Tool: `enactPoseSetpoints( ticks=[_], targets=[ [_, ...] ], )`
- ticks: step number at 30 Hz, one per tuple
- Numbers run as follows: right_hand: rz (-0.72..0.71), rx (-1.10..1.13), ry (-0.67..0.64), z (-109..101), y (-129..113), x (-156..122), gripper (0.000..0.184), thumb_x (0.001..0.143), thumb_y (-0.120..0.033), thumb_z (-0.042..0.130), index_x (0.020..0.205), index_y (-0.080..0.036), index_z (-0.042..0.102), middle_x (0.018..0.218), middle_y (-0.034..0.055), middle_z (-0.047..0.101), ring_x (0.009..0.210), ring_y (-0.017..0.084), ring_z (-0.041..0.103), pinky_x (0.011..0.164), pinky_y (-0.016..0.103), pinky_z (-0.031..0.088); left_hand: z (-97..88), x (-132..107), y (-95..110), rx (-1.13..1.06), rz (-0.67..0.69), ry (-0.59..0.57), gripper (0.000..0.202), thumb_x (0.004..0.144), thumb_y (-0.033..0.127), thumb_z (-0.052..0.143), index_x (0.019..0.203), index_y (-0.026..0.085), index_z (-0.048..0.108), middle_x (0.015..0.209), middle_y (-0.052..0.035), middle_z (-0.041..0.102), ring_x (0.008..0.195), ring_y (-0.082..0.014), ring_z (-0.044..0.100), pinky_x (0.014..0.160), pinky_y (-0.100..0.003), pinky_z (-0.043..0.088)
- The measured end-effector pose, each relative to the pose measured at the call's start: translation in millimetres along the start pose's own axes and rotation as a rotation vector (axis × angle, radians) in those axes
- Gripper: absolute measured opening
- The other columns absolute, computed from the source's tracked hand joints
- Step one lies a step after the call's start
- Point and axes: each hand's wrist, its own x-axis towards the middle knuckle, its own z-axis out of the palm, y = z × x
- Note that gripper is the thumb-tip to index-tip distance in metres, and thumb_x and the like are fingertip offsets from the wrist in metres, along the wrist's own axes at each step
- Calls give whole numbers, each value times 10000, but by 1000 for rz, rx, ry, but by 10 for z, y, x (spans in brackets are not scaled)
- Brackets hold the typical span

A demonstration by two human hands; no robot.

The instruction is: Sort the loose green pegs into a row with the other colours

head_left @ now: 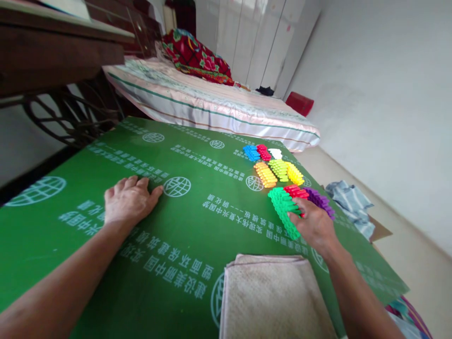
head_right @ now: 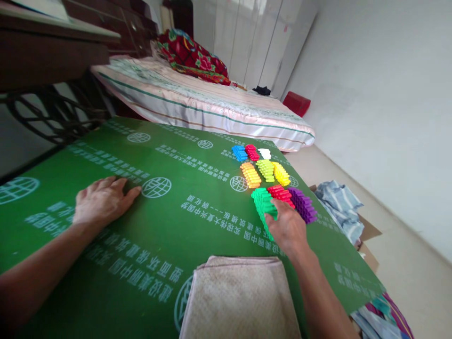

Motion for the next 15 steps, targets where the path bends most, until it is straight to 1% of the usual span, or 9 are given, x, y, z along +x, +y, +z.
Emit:
enactPoseSetpoints(
  ticks=[2,5,7,11,15],
  targets=[
    [16,-6,6,6,85,51,385,794,-337,591,1163,-235,642,977,58,737,855,233,687,720,324,499,13,7,-6,3,0,6,695,843,589,177,1260,134,495,1437,-185,394,1330,-371,328,1089,-534,326],
    [48,-5,-9,22,113,100,422,786,-337,610,1196,-242,621,949,52,741,857,234,690,699,310,490,41,19,-24,-1,3,15,702,842,597,180,1262,131,497,1432,-189,399,1321,-376,339,1085,-542,328],
    [54,-13,-33,28,102,122,439,789,-333,607,1217,-236,610,970,60,740,871,238,692,703,310,490,57,24,-34,0,7,22,705,840,607,185,1254,133,503,1421,-192,410,1310,-381,350,1075,-551,338],
    [45,-27,-75,34,91,145,470,802,-329,590,1258,-216,589,1066,88,728,937,258,691,762,338,497,53,18,-26,3,4,22,693,841,600,190,1251,137,503,1423,-183,411,1313,-382,348,1075,-552,340],
    [41,-45,-93,56,119,155,481,809,-339,582,1270,-203,586,1066,100,729,946,270,693,774,351,502,15,-6,8,-9,1,15,671,849,579,209,1244,125,506,1423,-190,408,1318,-387,343,1085,-552,328]
  ],
)
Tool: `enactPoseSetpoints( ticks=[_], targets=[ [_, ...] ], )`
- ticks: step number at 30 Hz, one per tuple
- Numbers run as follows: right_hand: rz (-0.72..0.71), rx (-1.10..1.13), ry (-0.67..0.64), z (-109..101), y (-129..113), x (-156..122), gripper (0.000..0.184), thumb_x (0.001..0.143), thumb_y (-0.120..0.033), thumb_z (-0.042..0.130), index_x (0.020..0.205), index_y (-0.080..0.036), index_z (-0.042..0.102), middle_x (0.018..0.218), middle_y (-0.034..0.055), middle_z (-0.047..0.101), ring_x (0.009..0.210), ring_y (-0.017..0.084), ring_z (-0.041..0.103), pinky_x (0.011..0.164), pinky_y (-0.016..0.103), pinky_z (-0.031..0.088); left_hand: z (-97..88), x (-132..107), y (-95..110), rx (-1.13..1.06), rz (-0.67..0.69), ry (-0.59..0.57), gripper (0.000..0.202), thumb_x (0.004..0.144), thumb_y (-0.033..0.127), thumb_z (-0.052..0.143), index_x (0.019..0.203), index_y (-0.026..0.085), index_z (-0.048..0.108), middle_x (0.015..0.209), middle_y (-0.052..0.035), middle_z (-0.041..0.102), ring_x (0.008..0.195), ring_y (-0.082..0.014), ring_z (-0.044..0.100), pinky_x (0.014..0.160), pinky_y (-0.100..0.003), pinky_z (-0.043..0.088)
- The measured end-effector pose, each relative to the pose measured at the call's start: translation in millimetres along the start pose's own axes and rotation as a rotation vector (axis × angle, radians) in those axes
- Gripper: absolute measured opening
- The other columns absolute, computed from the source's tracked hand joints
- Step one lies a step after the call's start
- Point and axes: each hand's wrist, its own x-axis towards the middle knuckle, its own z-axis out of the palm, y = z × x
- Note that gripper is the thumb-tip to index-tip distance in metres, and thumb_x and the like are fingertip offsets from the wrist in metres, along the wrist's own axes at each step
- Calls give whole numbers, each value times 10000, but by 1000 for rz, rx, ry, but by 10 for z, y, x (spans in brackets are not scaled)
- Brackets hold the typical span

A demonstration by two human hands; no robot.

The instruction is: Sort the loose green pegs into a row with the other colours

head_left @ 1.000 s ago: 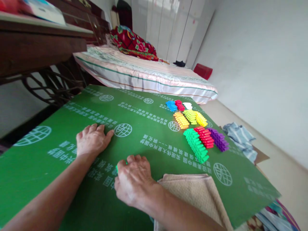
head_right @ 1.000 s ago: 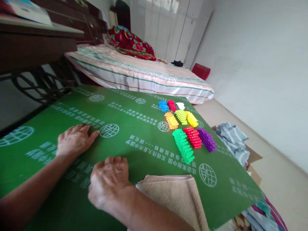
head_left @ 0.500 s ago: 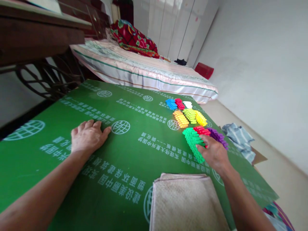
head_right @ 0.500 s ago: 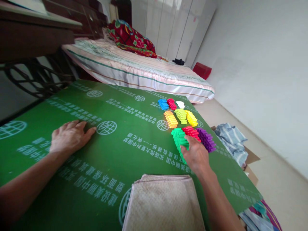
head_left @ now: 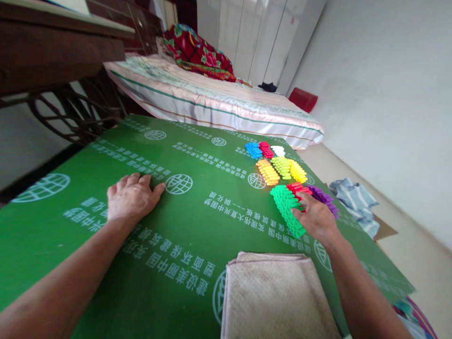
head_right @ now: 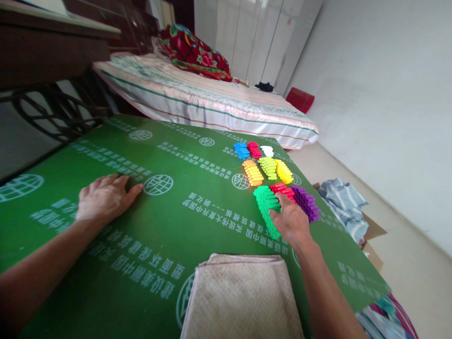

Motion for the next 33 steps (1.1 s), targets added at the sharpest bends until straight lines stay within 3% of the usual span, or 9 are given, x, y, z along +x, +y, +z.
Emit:
enactPoseSetpoints(
  ticks=[16,25,33],
  targets=[
    [-39,32,26,20,58,4,374,803,-337,602,1166,-248,625,919,44,742,861,230,693,707,300,487,-48,-17,31,-17,-31,-37,672,857,567,232,1293,117,476,1465,-188,364,1356,-379,301,1117,-545,296],
    [-44,118,37,23,97,-14,345,810,-351,602,1136,-245,631,978,54,742,877,224,694,751,317,499,-68,-26,57,-14,-22,-32,613,884,546,270,1275,124,483,1446,-195,381,1346,-380,317,1105,-553,313],
    [-87,300,181,27,255,-69,337,813,-404,573,1089,-237,668,967,57,748,820,220,700,748,346,539,-19,-22,-10,-49,43,14,628,901,561,277,1233,80,506,1394,-231,413,1304,-431,359,1061,-598,340]
  ],
)
